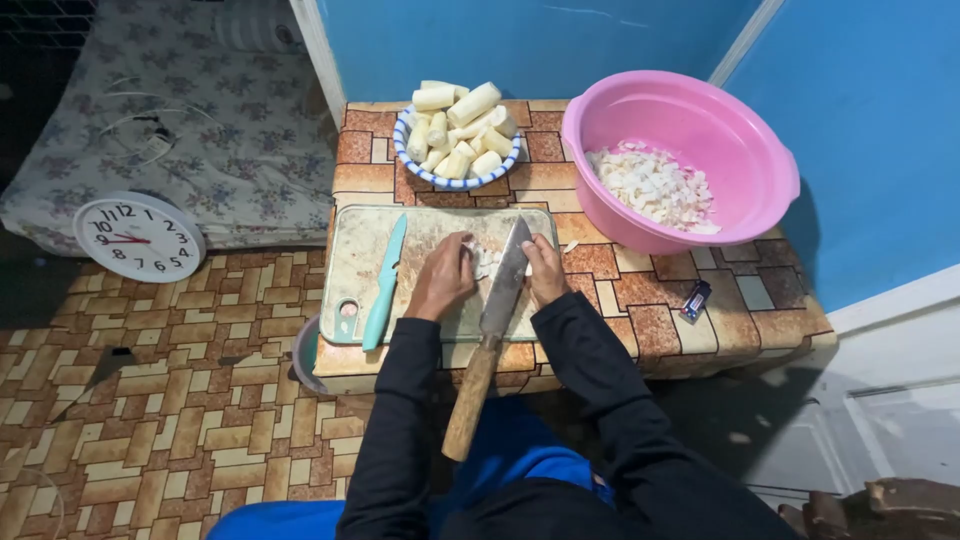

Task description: Peeling and chopping root vegetables on a cutting board and placing them into a pink bowl.

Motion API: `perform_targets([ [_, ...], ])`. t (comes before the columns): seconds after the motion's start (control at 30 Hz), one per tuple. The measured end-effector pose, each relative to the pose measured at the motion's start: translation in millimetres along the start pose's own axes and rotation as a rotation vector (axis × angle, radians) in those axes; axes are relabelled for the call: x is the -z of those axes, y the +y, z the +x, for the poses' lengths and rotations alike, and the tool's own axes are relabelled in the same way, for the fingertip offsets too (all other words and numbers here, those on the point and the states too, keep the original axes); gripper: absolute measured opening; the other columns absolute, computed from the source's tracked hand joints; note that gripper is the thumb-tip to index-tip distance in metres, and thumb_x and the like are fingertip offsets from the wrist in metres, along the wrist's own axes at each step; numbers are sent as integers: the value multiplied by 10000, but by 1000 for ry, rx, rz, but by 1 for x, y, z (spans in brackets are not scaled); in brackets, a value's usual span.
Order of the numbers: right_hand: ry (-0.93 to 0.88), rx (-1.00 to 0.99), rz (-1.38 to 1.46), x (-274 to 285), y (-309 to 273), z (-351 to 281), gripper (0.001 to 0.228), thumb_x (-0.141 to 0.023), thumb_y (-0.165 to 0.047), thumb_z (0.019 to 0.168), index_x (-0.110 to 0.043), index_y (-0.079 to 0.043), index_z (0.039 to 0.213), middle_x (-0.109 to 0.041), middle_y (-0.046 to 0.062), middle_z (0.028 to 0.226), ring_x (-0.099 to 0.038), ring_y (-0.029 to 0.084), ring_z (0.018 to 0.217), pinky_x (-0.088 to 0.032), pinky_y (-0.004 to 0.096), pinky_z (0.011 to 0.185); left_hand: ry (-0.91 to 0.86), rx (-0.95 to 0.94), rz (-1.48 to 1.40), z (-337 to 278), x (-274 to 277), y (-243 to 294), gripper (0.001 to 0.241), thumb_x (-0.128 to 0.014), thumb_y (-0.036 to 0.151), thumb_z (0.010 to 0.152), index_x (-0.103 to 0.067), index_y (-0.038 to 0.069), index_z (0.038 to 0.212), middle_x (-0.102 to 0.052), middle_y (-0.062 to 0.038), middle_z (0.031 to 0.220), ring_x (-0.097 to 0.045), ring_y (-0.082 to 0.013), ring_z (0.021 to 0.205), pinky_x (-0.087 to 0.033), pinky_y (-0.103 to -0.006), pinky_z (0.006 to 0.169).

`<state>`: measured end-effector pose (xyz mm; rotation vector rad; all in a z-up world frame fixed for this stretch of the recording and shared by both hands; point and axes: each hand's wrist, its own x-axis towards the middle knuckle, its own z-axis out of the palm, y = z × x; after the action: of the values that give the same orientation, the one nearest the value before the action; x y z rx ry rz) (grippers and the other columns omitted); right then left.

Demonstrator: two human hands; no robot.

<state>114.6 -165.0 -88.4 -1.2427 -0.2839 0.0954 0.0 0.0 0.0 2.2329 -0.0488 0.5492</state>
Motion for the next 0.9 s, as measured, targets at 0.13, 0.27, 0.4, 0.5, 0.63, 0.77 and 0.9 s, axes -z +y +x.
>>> perform_targets([
  [0.13, 8, 12, 5, 3, 1, 1, 114, -513, -147, 885, -595, -68, 876, -541, 24, 652, -495, 87, 639, -468, 215, 563, 30, 32, -250, -3, 16, 14, 399, -432, -62, 769, -610, 80, 1097, -648, -165, 891, -658, -320, 843, -537, -421, 729],
  [0.27, -1, -10, 15, 2, 1, 0, 120, -509, -153, 888, -591, -66, 875, -540, 35, 645, -503, 96, 636, -474, 218, 554, 67, 162, -55, -13, 25, 4, 338, -490, -52, 776, -594, 6, 1092, -602, -205, 875, -628, -394, 845, -524, -486, 724],
  [0.4, -13, -17, 13, 5, 7, 2, 114, -504, -150, 894, -581, -67, 883, -549, 31, 666, -511, 91, 655, -489, 216, 561, 32, 223, 94, -23, 1, -16, 413, -520, -5, 726, -546, -20, 1138, -549, -239, 935, -570, -451, 950, -476, -521, 855],
  [0.5, -12, -22, 21, 10, 16, 5, 113, -502, -147, 896, -584, -68, 892, -551, 39, 670, -518, 99, 652, -492, 217, 554, 39, 65, -32, -12, -3, 0, 374, -511, -48, 726, -586, -18, 1091, -593, -203, 846, -587, -432, 906, -496, -480, 807],
  [0.63, -6, -46, 60, 17, 27, 10, 119, -508, -160, 895, -578, -66, 917, -555, 56, 672, -529, 107, 636, -510, 230, 535, 169, 33, -15, -14, -9, 1, 379, -492, -59, 744, -586, -28, 1110, -582, -212, 888, -583, -413, 899, -493, -463, 791],
  [0.77, -21, -48, 33, 12, 19, 6, 120, -510, -161, 895, -584, -68, 907, -556, 53, 670, -529, 109, 640, -514, 241, 544, 172, -1, -22, -32, -3, 59, 403, -604, 170, 793, -542, -15, 1146, -563, -200, 893, -592, -378, 848, -506, -437, 725],
  [0.9, -11, -50, 46, -9, -16, -14, 124, -507, -158, 896, -587, -63, 903, -553, 58, 662, -532, 113, 641, -518, 248, 558, -10, 106, 173, -42, -11, 94, 835, -748, 312, 700, -308, -13, 1331, -474, -191, 996, -580, -406, 872, -539, -498, 691],
])
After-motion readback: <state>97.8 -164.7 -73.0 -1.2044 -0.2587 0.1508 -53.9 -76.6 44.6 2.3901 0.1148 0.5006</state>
